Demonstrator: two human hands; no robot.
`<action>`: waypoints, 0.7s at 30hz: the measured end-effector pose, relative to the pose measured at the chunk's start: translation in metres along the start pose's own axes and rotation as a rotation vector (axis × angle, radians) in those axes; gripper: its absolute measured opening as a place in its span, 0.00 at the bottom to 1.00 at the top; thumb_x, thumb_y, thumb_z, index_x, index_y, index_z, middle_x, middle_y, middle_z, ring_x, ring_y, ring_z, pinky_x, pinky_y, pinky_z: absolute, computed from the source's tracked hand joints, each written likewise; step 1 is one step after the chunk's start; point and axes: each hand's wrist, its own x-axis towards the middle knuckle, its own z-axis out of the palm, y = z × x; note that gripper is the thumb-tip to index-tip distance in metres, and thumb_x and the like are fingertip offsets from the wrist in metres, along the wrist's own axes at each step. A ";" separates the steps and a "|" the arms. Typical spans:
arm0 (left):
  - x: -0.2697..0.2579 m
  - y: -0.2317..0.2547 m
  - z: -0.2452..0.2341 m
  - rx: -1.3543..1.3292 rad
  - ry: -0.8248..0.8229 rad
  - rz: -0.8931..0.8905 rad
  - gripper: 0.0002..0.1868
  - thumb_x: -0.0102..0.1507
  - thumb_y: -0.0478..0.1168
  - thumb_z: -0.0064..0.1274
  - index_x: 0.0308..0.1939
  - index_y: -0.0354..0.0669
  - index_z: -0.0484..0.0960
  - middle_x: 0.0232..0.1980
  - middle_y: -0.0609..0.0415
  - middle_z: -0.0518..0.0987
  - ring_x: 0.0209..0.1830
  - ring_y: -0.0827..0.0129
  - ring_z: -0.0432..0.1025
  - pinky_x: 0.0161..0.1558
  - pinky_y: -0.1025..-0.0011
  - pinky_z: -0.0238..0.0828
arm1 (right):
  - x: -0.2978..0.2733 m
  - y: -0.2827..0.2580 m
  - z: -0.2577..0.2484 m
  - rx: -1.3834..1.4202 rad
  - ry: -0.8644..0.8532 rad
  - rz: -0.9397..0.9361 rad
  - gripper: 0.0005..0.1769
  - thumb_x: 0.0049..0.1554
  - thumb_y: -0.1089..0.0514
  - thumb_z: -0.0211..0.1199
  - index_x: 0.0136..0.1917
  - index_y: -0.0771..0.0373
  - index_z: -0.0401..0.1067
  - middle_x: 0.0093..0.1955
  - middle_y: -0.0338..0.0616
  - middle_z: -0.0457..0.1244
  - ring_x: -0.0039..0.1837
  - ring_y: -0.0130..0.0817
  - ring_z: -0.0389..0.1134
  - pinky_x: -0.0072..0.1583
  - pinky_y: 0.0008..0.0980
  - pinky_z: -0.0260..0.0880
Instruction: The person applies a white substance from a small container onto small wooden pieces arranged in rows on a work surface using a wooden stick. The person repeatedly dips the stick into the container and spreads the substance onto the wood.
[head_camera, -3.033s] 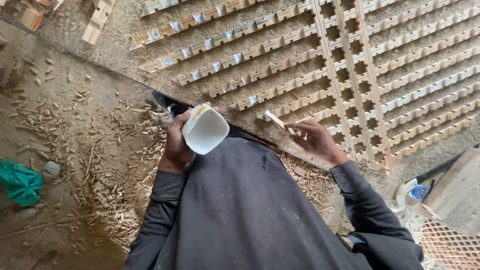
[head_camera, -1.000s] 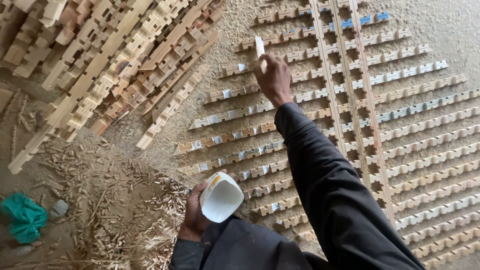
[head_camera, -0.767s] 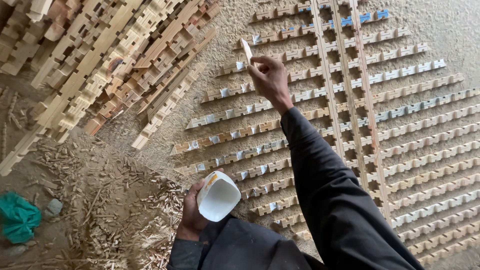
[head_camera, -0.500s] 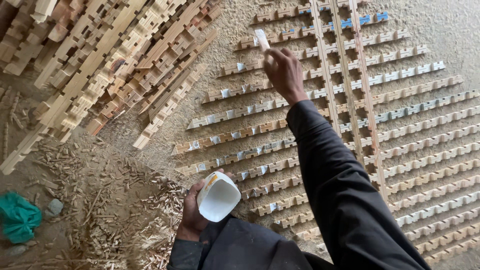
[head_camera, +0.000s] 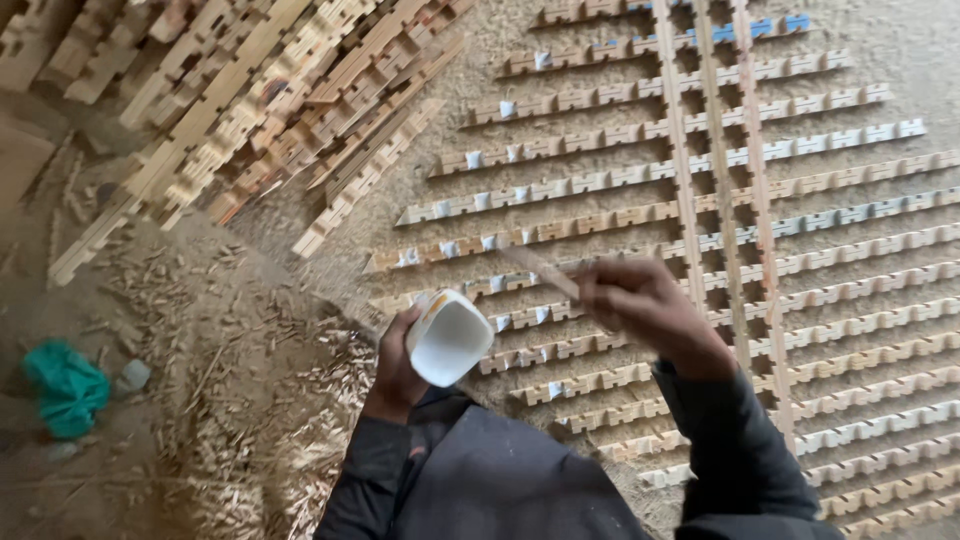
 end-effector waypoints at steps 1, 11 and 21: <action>-0.015 0.001 0.024 0.001 0.009 0.010 0.26 0.64 0.52 0.49 0.58 0.37 0.81 0.54 0.36 0.82 0.49 0.51 0.79 0.66 0.49 0.70 | -0.010 -0.009 0.011 0.009 -0.011 -0.001 0.09 0.57 0.64 0.58 0.39 0.71 0.76 0.27 0.44 0.60 0.29 0.27 0.59 0.32 0.28 0.62; -0.038 -0.025 0.078 0.176 -0.162 0.027 0.28 0.64 0.50 0.46 0.62 0.35 0.78 0.59 0.33 0.80 0.51 0.50 0.79 0.60 0.52 0.74 | -0.051 0.001 0.055 -0.307 -0.241 0.321 0.19 0.52 0.56 0.69 0.54 0.68 0.82 0.31 0.46 0.70 0.34 0.27 0.66 0.38 0.28 0.66; -0.046 -0.045 0.095 0.277 -0.041 0.020 0.20 0.61 0.47 0.54 0.48 0.33 0.84 0.47 0.34 0.85 0.41 0.55 0.82 0.51 0.58 0.79 | -0.042 0.009 0.049 -0.301 -0.368 0.428 0.15 0.54 0.57 0.67 0.51 0.66 0.85 0.30 0.48 0.71 0.29 0.30 0.65 0.33 0.24 0.61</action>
